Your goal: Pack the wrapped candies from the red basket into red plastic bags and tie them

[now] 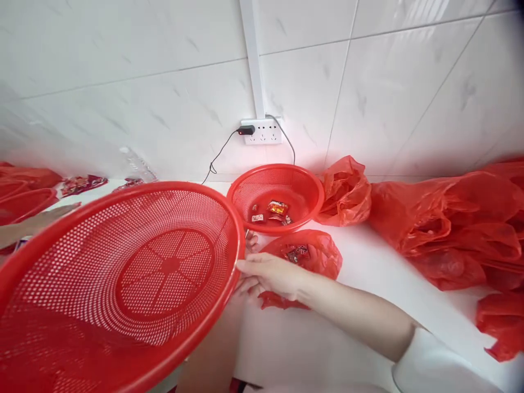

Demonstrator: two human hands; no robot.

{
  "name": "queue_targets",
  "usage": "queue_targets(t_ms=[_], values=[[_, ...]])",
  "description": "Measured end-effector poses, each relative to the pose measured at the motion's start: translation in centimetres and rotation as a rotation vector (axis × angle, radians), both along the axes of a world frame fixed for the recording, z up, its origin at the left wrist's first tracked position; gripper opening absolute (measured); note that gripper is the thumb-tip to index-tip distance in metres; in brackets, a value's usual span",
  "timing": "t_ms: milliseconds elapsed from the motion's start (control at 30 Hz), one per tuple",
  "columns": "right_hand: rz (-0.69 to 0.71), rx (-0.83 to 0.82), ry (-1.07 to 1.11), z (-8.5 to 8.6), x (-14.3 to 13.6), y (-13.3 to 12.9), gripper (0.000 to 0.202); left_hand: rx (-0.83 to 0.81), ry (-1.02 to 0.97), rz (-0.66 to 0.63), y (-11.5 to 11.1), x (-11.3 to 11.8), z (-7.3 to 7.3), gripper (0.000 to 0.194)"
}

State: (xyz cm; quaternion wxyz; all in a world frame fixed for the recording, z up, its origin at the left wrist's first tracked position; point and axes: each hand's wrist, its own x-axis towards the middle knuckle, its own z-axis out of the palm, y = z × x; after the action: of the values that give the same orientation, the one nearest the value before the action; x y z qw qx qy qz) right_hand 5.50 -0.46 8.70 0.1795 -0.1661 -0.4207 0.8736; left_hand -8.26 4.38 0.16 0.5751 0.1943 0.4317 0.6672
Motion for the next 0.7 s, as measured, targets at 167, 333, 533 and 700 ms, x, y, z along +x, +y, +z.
queue_targets(t_ms=[167,333,533,700], values=[[0.073,-0.054,-0.114,-0.7,-4.5,0.0,0.032,0.161,-0.294,-0.115,0.2,-0.2,-0.3,0.018],[0.095,-0.083,-0.203,-1.2,-7.8,-0.3,0.027,0.177,-0.351,-0.13,-0.1,0.5,-0.3,0.029],[0.092,-0.045,-0.244,-2.6,-12.1,0.0,0.026,0.145,-0.362,-0.108,-0.5,0.7,0.6,0.028],[0.168,0.035,-0.156,-3.5,-13.9,0.6,0.026,-0.006,0.197,-0.086,-0.4,0.9,0.8,0.018]])
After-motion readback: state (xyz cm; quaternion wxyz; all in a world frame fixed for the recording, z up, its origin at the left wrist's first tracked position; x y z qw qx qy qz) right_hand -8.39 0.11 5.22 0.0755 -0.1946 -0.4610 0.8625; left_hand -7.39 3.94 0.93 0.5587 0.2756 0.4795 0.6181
